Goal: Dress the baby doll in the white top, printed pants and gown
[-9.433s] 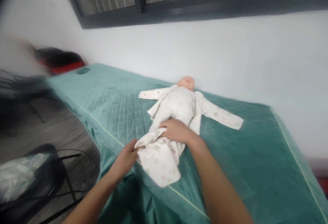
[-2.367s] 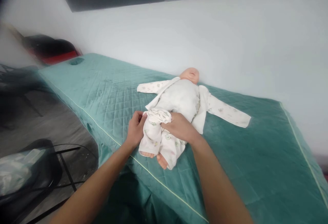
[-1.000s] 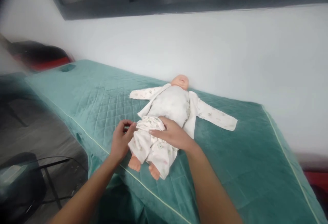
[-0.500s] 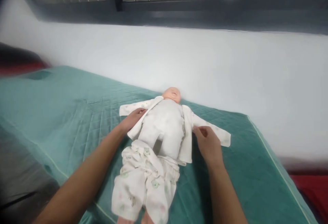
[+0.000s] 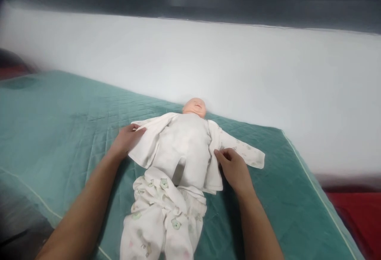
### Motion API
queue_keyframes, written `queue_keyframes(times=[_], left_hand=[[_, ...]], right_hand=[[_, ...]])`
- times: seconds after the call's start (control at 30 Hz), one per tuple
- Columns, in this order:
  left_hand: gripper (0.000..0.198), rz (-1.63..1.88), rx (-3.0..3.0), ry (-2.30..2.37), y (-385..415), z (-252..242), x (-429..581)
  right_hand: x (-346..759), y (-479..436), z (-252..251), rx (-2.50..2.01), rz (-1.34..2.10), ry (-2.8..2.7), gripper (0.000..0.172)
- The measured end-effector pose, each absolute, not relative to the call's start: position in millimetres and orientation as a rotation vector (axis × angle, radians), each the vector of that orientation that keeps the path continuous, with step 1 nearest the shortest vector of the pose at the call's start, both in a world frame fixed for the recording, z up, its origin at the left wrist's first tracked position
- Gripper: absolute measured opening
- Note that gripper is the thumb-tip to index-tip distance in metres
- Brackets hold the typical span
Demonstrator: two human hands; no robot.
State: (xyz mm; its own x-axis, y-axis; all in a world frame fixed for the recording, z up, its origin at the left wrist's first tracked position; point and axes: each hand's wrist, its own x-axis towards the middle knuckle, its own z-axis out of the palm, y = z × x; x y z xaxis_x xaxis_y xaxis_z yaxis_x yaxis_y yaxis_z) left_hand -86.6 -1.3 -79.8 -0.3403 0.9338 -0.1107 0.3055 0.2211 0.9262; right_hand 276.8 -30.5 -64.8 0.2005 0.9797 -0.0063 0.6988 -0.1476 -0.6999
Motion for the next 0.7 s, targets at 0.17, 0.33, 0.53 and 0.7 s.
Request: queue_keyframes(times=[0.17, 0.33, 0.53, 0.7], left_hand=[[0.026, 0.952, 1.425, 2.272, -10.4, -85.3, -82.9], [0.027, 0.902, 1.516, 2.467, -28.7, -89.5, -75.7], [0.021, 1.423, 1.828, 2.361, -55.3, -94.5, -66.1], [0.021, 1.388, 1.723, 1.601, -84.5, -89.0, -50.8]], right_hand=[[272.2, -35.5, -63.9, -1.896, 0.687, -1.504, 0.043], [265.2, -38.4, -68.4, -1.777, 0.761, -1.455, 0.044], [263.4, -30.1, -85.4, -1.686, 0.683, -1.347, 0.036], [256.3, -29.6, -87.6, -1.605, 0.708, -1.248, 0.035]])
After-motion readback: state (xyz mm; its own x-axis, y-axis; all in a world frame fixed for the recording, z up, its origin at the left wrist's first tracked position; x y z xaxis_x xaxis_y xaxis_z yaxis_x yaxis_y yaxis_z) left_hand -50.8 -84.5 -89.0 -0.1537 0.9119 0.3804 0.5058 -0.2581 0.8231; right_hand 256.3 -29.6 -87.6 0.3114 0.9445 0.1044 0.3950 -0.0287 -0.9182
